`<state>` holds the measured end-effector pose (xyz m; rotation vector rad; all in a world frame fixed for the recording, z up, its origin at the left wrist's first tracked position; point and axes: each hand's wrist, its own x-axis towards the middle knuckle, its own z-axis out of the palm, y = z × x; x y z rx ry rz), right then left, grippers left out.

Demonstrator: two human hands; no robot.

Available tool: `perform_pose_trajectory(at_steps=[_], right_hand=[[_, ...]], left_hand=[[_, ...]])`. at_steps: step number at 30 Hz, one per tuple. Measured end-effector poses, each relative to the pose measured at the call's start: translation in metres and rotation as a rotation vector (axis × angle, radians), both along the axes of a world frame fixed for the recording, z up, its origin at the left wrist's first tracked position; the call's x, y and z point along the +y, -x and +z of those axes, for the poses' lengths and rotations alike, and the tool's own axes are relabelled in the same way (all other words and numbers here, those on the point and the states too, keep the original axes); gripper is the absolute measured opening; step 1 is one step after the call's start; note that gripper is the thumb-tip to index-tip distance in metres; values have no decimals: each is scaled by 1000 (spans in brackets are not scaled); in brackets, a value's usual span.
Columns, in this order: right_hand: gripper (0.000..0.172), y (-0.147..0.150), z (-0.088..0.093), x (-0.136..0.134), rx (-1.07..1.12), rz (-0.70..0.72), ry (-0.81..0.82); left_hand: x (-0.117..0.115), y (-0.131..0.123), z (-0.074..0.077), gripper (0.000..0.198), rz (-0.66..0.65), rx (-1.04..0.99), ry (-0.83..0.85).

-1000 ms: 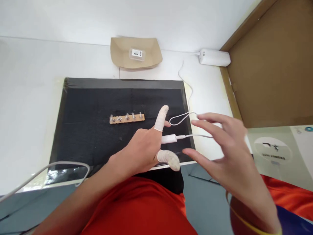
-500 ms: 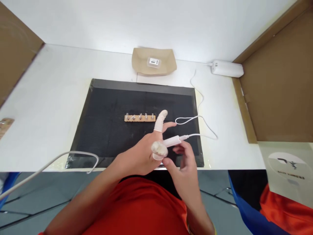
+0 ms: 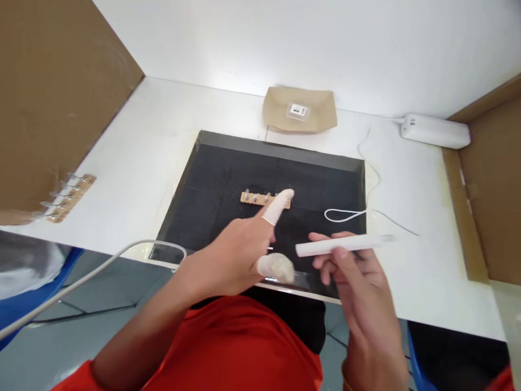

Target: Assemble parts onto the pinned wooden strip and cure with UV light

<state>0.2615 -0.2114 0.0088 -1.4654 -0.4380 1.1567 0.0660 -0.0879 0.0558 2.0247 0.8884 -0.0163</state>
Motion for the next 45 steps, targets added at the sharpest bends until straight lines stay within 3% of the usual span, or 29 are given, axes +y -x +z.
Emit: perform_pose_trajectory(at_steps=[3, 6, 9, 12, 16, 18, 20, 24, 27, 30, 33, 36, 38, 41, 45], right_hand=[[34, -15, 0, 3, 23, -47, 27], [42, -17, -7, 5, 35, -96, 40], [54, -8, -14, 9, 23, -81, 37], [58, 4, -14, 17, 2, -47, -25], [53, 8, -10, 32, 8, -9, -119], [53, 5, -8, 38, -18, 20, -142], [53, -1, -8, 42, -46, 58, -162], [52, -13, -11, 45, -80, 132, -205], [52, -19, -16, 49, -116, 144, -249], [53, -23, -21, 56, -119, 126, -298], [53, -25, -25, 63, -115, 116, -324], [55, -29, -26, 70, -124, 105, -333], [54, -32, -27, 74, -122, 109, -338], [49, -38, -29, 81, -104, 169, -347], [46, -52, -29, 96, -137, 307, -363]], left_hand=[[7, 35, 2, 74, 150, 87, -46], [13, 60, -12, 59, 411, 143, -102], [16, 69, -32, 65, 643, 216, -204], [15, 62, -49, 63, 751, 177, -249], [11, 52, -59, 60, 764, 165, -378], [12, 62, -61, 56, 748, 152, -483], [15, 89, -62, 52, 683, 200, -588], [24, 169, -61, 50, 358, 347, -682], [34, 206, -61, 53, 365, 407, -733], [44, 192, -71, 56, 463, 294, -795], [44, 143, -87, 49, 564, 28, -760], [38, 93, -98, 47, 391, -43, -708], [37, 74, -99, 51, 300, -47, -677], [44, 65, -97, 64, 253, -25, -630], [59, 63, -98, 52, 210, -41, -589]])
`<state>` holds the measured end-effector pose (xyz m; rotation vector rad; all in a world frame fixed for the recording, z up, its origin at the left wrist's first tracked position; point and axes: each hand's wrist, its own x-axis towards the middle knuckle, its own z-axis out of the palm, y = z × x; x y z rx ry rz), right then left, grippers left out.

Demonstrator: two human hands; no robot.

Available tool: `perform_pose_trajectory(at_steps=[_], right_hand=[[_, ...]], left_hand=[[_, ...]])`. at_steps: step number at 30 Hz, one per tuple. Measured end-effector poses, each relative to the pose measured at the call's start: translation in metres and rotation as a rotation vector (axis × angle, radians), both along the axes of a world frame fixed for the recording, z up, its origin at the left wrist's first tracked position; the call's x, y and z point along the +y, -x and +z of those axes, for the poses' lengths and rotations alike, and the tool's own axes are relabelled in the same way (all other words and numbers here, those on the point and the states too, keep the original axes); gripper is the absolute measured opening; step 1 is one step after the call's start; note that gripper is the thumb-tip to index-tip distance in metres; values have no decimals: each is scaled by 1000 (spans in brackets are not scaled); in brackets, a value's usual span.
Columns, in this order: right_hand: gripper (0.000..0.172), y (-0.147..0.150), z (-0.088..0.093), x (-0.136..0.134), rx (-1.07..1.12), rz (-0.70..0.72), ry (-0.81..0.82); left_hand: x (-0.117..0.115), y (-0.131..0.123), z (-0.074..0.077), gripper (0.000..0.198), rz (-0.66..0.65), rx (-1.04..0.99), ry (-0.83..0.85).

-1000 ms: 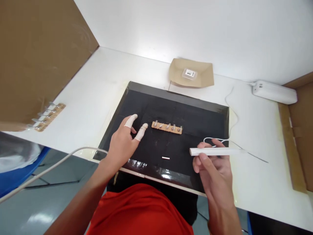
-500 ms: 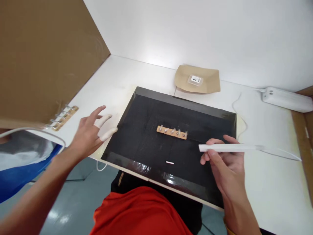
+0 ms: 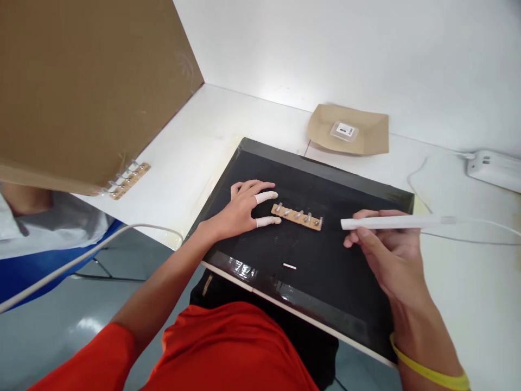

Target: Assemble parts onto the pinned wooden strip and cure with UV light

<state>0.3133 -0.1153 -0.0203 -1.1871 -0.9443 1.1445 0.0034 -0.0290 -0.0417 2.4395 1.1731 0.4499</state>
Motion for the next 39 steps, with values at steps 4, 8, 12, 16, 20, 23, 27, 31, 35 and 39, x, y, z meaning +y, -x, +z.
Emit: perform_pose_trajectory(at_steps=[4, 8, 12, 16, 20, 23, 27, 31, 35, 39], right_hand=[[50, -13, 2, 17, -47, 109, 27], [49, -12, 0, 21, 57, 96, 39], [42, -4, -4, 16, 112, 135, 75], [32, 0, -6, 15, 125, 118, 99], [28, 1, -11, 15, 121, 142, 69], [26, 1, -16, 13, 102, 144, 54], [26, 1, -17, 13, 61, 110, 75], [25, 2, -16, 14, 8, 46, 78], [23, 5, -15, 14, -26, 9, 73], [25, 7, -13, 13, -45, -6, 89]], left_hand=[[3, -6, -4, 32, -7, -54, -30], [1, -7, -6, 20, 10, -97, -47], [2, -7, -6, 17, 3, -105, -45], [3, -7, -7, 17, 22, -115, -45], [3, -7, -7, 17, 12, -109, -44], [4, -7, -8, 18, 17, -102, -49], [4, -6, -10, 15, 25, -98, -66], [3, -6, -12, 15, 14, -118, -140], [0, -7, -13, 15, 1, -126, -229], [0, -7, -13, 13, 6, -125, -245]])
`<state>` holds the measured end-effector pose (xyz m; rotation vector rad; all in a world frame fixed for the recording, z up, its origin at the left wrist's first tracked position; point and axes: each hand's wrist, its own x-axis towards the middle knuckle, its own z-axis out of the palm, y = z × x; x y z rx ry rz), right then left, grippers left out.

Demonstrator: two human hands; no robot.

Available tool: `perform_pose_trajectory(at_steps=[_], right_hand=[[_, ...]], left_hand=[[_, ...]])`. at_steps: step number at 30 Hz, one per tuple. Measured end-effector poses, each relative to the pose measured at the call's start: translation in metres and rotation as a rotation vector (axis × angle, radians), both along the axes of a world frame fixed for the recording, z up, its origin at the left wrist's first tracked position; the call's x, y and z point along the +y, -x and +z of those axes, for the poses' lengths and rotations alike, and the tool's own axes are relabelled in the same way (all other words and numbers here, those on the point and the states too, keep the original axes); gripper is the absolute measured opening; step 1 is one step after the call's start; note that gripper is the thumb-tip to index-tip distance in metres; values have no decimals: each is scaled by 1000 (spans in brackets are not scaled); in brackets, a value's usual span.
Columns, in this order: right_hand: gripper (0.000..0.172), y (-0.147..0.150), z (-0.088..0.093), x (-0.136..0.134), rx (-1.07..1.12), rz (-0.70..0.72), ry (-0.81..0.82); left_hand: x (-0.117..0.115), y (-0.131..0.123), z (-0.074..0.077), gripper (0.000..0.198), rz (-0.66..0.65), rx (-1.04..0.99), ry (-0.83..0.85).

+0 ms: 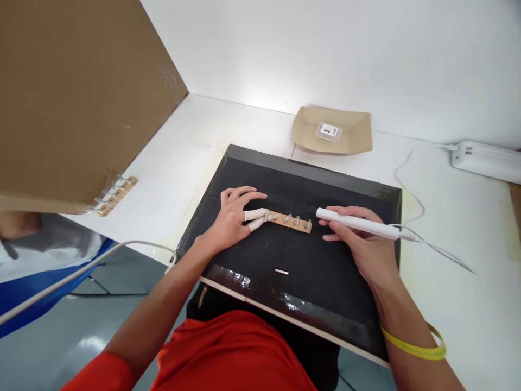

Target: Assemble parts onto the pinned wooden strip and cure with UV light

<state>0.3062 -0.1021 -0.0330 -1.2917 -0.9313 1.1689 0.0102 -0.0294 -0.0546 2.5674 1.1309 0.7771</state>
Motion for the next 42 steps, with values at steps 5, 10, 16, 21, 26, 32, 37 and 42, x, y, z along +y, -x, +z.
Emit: perform_pose_trajectory(at_steps=[5, 10, 16, 21, 26, 32, 37, 42], right_hand=[[24, 1, 6, -4, -64, 91, -69], [22, 3, 9, -7, -119, 105, -125], [17, 2, 9, -7, -70, 131, -247], [17, 5, 9, -10, 20, 166, -292], [16, 11, 7, -13, 49, 183, -281], [19, 20, 7, -14, 94, 217, -282], [16, 27, 10, -15, 50, 211, -272], [18, 35, 9, -20, -33, 149, -277]], left_hand=[[4, 5, 4, 12, 14, -159, 73], [1, 5, 10, 7, -41, -322, 94], [-5, 2, 14, 10, -107, -370, 295], [-6, 0, 10, 9, -72, -394, 219], [-5, -1, 7, 10, -36, -457, 137], [-5, -1, 7, 4, -28, -428, 96], [-8, -1, 6, 6, 16, -384, 110], [-8, -3, 7, 4, -16, -378, 77]])
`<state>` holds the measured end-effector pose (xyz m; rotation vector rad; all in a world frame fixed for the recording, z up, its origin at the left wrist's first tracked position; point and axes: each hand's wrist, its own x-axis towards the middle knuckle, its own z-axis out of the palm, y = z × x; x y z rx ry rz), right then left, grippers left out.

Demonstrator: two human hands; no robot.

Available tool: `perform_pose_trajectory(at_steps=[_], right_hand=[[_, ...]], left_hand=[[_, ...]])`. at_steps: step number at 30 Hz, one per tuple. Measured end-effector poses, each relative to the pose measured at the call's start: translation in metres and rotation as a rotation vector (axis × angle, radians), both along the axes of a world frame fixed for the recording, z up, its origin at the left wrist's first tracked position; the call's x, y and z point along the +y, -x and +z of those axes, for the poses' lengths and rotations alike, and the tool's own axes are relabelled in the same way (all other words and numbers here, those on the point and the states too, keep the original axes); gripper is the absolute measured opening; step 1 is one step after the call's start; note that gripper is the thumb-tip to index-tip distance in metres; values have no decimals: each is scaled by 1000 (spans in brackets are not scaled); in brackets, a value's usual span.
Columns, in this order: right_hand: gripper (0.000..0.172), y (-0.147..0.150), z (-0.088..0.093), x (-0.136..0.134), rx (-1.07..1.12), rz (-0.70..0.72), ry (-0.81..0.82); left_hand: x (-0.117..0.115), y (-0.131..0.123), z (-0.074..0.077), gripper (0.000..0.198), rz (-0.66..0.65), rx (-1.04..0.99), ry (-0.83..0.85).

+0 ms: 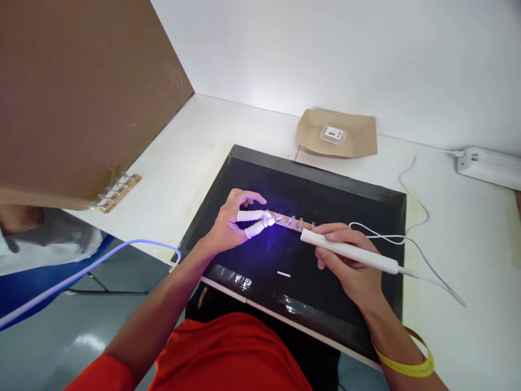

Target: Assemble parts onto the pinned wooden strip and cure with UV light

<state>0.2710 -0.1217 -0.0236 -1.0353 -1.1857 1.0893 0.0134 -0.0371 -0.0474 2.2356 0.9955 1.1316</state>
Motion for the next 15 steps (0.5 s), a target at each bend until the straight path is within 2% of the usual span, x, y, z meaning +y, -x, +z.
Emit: perform_pose_trajectory(at_steps=[3, 7, 11, 15], right_hand=[[20, 8, 0, -6, -47, -31, -6], [27, 24, 4, -15, -181, -79, -67], [30, 44, 8, -21, -278, -192, -150], [31, 62, 5, -22, -297, -292, -163]], left_hand=[[1, -2, 2, 4, -9, 6, -60], [0, -2, 3, 7, 50, 5, -93], [-1, -1, 2, 3, 95, 27, -120], [-1, -1, 1, 3, 93, 44, -134]])
